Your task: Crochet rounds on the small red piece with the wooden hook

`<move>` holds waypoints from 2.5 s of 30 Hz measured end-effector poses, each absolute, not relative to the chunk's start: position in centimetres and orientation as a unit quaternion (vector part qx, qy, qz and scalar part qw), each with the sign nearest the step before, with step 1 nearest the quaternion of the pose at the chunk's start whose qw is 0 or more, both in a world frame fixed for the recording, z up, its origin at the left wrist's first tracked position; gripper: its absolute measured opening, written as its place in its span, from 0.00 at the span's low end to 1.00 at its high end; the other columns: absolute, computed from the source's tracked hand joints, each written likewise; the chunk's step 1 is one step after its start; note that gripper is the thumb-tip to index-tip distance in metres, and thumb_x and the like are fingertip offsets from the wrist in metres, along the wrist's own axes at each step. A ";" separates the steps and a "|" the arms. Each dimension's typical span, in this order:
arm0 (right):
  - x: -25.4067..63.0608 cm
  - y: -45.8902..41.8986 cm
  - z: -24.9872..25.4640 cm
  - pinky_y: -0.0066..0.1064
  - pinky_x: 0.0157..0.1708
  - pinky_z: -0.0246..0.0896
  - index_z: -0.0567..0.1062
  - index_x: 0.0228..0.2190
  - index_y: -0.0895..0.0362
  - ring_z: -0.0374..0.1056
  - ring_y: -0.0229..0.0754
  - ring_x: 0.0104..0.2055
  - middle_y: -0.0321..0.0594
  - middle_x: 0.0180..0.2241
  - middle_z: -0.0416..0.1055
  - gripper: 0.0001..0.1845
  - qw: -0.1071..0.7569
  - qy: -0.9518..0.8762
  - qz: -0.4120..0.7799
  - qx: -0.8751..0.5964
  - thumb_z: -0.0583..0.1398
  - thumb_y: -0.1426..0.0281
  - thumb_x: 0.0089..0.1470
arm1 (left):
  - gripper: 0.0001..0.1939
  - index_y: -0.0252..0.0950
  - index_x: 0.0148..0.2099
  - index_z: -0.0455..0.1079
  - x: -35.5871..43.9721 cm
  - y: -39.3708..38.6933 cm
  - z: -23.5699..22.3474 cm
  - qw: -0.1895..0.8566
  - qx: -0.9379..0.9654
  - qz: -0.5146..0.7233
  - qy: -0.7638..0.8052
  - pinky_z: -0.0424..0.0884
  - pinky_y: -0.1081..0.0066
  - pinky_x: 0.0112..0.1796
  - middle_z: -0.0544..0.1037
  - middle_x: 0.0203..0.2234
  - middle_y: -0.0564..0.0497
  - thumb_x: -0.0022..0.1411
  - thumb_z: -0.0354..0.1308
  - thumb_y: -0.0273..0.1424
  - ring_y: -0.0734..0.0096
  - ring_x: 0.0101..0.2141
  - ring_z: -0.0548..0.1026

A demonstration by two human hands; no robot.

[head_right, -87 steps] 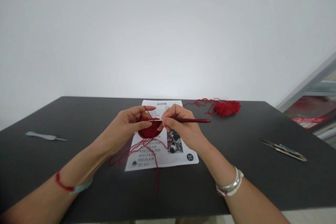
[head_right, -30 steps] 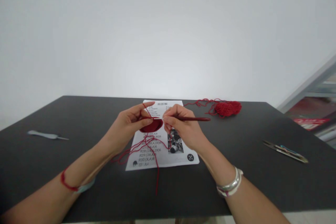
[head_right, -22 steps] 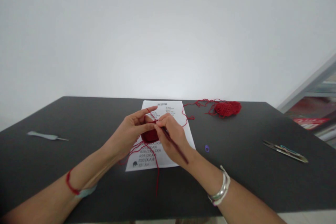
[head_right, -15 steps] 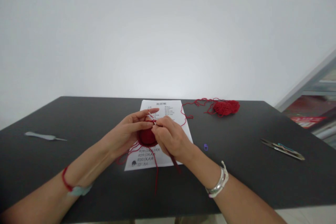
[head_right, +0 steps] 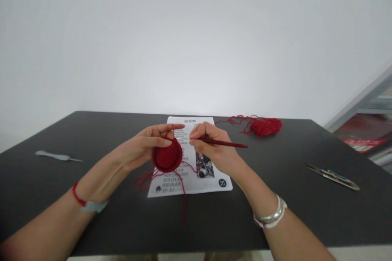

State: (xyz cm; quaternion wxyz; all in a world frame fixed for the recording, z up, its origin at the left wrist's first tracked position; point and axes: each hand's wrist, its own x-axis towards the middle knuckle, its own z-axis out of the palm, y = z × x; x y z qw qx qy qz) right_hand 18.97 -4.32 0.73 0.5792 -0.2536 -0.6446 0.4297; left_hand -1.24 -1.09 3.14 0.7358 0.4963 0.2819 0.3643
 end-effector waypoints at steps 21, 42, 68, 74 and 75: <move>19.2 -4.6 1.7 0.22 0.15 0.54 0.75 0.24 0.57 0.61 0.30 0.19 0.35 0.25 0.71 0.07 0.508 -0.570 0.620 -0.179 0.68 0.74 0.47 | 0.22 0.33 0.46 0.76 -2.1 -1.4 3.4 0.713 0.583 0.286 0.265 0.60 0.77 0.24 0.73 0.23 0.55 0.46 0.65 0.21 0.79 0.22 0.68; 19.4 -4.5 0.1 0.29 0.27 0.58 0.70 0.26 0.54 0.66 0.36 0.27 0.31 0.24 0.68 0.08 0.575 -0.672 0.353 -0.305 0.61 0.78 0.52 | 0.26 0.30 0.52 0.67 1.1 -2.4 2.2 0.563 0.614 0.455 0.315 0.64 0.74 0.28 0.74 0.21 0.59 0.49 0.65 0.25 0.77 0.23 0.70; 17.9 -4.9 -1.8 0.31 0.28 0.62 0.65 0.32 0.54 0.63 0.42 0.30 0.39 0.28 0.65 0.11 0.473 -0.814 -0.164 -0.295 0.51 0.82 0.59 | 0.31 0.28 0.55 0.68 3.3 -3.2 1.7 0.657 0.472 0.485 0.332 0.63 0.77 0.28 0.73 0.21 0.58 0.46 0.67 0.24 0.79 0.23 0.69; 17.8 -5.1 -1.2 0.28 0.25 0.60 0.66 0.31 0.53 0.63 0.37 0.27 0.35 0.29 0.67 0.06 0.597 -0.720 0.140 -0.326 0.57 0.75 0.57 | 0.33 0.32 0.61 0.64 2.5 -2.9 2.0 0.542 0.583 0.498 0.346 0.62 0.74 0.28 0.70 0.22 0.59 0.52 0.63 0.26 0.77 0.24 0.66; 17.9 -5.1 -1.0 0.28 0.24 0.59 0.66 0.30 0.53 0.62 0.36 0.25 0.34 0.28 0.66 0.06 0.606 -0.696 0.197 -0.331 0.58 0.74 0.56 | 0.33 0.32 0.61 0.64 2.2 -2.8 2.1 0.525 0.597 0.498 0.347 0.61 0.74 0.28 0.69 0.22 0.59 0.52 0.63 0.26 0.78 0.23 0.66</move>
